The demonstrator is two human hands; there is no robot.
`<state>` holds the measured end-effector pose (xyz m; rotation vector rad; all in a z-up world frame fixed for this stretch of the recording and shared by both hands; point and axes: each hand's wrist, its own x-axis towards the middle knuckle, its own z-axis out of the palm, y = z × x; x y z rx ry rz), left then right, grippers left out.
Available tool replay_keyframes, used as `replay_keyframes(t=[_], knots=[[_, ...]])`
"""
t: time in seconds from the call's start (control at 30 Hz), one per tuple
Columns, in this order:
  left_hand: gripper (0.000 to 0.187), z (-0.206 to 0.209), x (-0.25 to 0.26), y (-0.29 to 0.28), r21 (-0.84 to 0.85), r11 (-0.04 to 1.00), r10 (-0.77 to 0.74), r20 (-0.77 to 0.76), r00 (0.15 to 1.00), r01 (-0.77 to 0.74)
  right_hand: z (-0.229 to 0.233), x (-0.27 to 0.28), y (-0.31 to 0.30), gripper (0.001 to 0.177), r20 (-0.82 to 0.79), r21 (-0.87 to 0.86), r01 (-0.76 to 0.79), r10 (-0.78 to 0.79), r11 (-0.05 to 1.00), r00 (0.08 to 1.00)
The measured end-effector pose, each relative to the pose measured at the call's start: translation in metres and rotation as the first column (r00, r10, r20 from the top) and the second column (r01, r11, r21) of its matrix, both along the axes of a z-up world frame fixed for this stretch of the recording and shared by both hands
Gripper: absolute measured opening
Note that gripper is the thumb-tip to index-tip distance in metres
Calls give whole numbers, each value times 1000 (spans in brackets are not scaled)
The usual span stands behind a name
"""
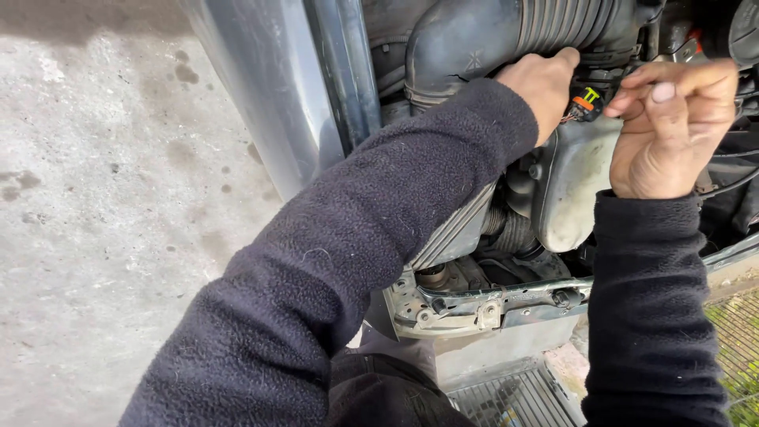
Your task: The person installs a black cylindrical car part into the engine bay, connecting a wire harness and securing it with a bolt and nut. They use a wrench to tighten the fastener and adjust the part's position within the engine compartment.
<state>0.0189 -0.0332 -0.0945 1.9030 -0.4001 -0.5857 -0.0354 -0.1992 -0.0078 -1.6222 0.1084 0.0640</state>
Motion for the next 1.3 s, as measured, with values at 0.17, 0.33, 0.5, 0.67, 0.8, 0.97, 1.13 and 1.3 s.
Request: replay_keyframes(t=[0.17, 0.33, 0.5, 0.67, 0.8, 0.97, 1.13, 1.3], knots=[[45, -15, -9, -5, -81, 986, 137, -121, 983, -147, -4, -1, 1, 36, 67, -67, -57, 62, 996, 996], [53, -5, -7, 2, -98, 985, 120, -207, 971, -143, 1, -3, -5, 32, 145, -330, -63, 116, 942, 983], [53, -7, -6, -2, -104, 983, 118, -253, 960, -148, 3, 1, 5, 31, 143, -424, 16, 49, 906, 989], [48, -1, -7, 0, -100, 984, 117, -251, 961, -147, -11, -2, 20, 38, 247, -429, 207, -106, 879, 963], [49, -7, -10, -2, -116, 983, 118, -205, 972, -144, -32, -2, 24, 38, 321, -331, 360, -254, 872, 912], [49, -11, -11, -5, -140, 979, 122, -169, 978, -147, -33, -10, 23, 38, 312, -278, 341, -252, 898, 916], [53, -20, -14, -14, -148, 971, 162, -162, 973, -186, -25, -15, 14, 34, 238, -370, 203, -118, 906, 964], [50, -13, -9, -5, -140, 979, 123, -184, 975, -150, -31, -7, 21, 32, 276, -393, 215, -109, 894, 955]])
